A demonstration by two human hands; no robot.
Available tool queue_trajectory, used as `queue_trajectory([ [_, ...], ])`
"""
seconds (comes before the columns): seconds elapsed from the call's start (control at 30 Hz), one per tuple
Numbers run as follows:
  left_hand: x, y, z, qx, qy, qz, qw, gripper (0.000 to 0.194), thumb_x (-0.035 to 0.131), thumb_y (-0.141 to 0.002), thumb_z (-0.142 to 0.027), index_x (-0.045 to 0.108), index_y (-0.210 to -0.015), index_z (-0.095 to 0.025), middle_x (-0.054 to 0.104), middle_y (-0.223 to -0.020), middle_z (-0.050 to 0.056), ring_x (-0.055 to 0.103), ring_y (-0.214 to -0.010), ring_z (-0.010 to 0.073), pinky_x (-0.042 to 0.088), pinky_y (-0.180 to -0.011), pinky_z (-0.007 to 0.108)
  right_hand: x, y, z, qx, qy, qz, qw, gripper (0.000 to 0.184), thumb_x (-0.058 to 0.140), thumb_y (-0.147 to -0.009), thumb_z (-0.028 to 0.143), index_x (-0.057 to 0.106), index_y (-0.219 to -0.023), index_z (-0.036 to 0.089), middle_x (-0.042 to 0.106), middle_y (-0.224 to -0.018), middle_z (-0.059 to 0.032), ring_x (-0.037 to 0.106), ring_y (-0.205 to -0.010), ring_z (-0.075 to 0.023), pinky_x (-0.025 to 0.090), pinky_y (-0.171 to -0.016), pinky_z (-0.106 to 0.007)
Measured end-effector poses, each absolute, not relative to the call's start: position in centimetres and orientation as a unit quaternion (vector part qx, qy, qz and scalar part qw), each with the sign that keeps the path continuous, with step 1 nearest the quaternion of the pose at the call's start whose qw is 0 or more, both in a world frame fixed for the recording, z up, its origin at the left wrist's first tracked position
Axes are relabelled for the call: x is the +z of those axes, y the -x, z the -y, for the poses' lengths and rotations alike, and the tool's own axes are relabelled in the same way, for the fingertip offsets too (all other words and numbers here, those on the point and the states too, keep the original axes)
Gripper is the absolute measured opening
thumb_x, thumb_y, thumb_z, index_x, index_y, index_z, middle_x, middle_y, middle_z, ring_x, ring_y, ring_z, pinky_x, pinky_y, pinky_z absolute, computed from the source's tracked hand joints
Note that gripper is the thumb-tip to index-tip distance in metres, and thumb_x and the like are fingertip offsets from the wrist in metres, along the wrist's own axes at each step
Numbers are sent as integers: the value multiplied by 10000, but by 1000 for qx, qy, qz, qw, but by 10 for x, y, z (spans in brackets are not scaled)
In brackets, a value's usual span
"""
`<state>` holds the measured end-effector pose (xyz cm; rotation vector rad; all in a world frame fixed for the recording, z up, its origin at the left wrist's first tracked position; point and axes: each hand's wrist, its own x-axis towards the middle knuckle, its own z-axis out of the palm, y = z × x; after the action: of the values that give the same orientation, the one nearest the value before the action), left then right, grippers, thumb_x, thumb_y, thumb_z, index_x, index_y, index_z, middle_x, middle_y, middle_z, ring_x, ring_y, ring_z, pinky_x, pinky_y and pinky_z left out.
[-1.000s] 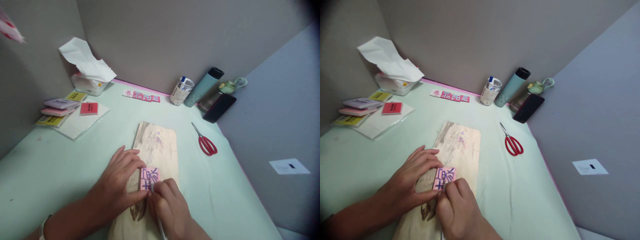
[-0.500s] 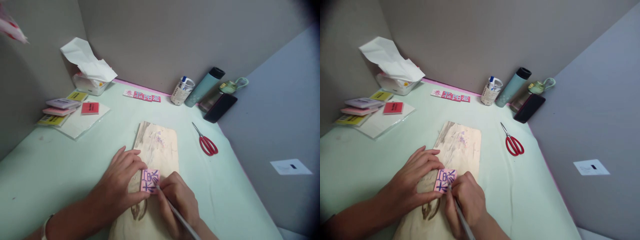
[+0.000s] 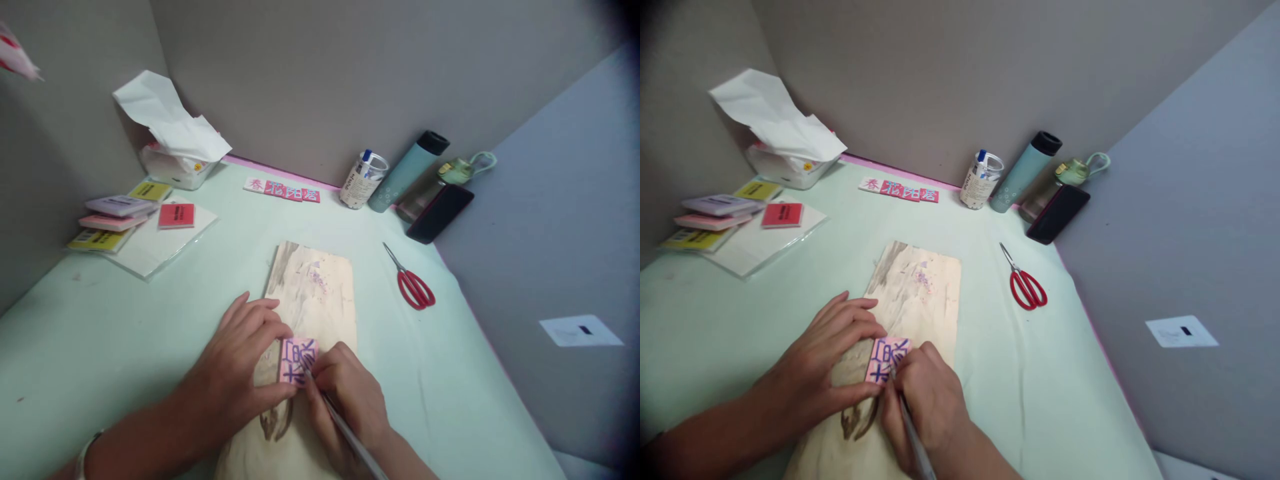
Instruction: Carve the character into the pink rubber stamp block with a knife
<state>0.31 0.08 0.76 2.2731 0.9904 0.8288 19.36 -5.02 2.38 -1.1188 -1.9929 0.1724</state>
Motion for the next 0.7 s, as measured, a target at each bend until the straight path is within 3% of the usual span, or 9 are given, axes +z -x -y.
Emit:
queue_trajectory([
  [0.4,7,-4,-1,310,-836,-370,261,360,774,-782,-219,569,-1078,-243,649,-1074,42,530,-1294,325,242,-1202,585,19,-193,49,64,435,791,427,223,474,-876,8,470,-817,222,555,-688,-5,491,-570,-148,360,-496,-278],
  [0.6,8,-5,-1,310,-840,-366,251,333,737,-797,-196,555,-1072,-238,647,-1067,48,526,-1296,316,238,-1206,572,17,-196,53,-1,415,847,332,251,461,-940,41,454,-765,221,488,-663,-6,428,-603,-167,341,-531,-304],
  [0.7,9,-5,0,304,-844,-366,248,324,707,-803,-174,541,-1074,-236,643,-1067,49,517,-1305,309,227,-1213,569,22,-194,55,-7,400,854,334,273,450,-950,10,464,-764,210,460,-654,-8,394,-604,-176,308,-535,-315],
])
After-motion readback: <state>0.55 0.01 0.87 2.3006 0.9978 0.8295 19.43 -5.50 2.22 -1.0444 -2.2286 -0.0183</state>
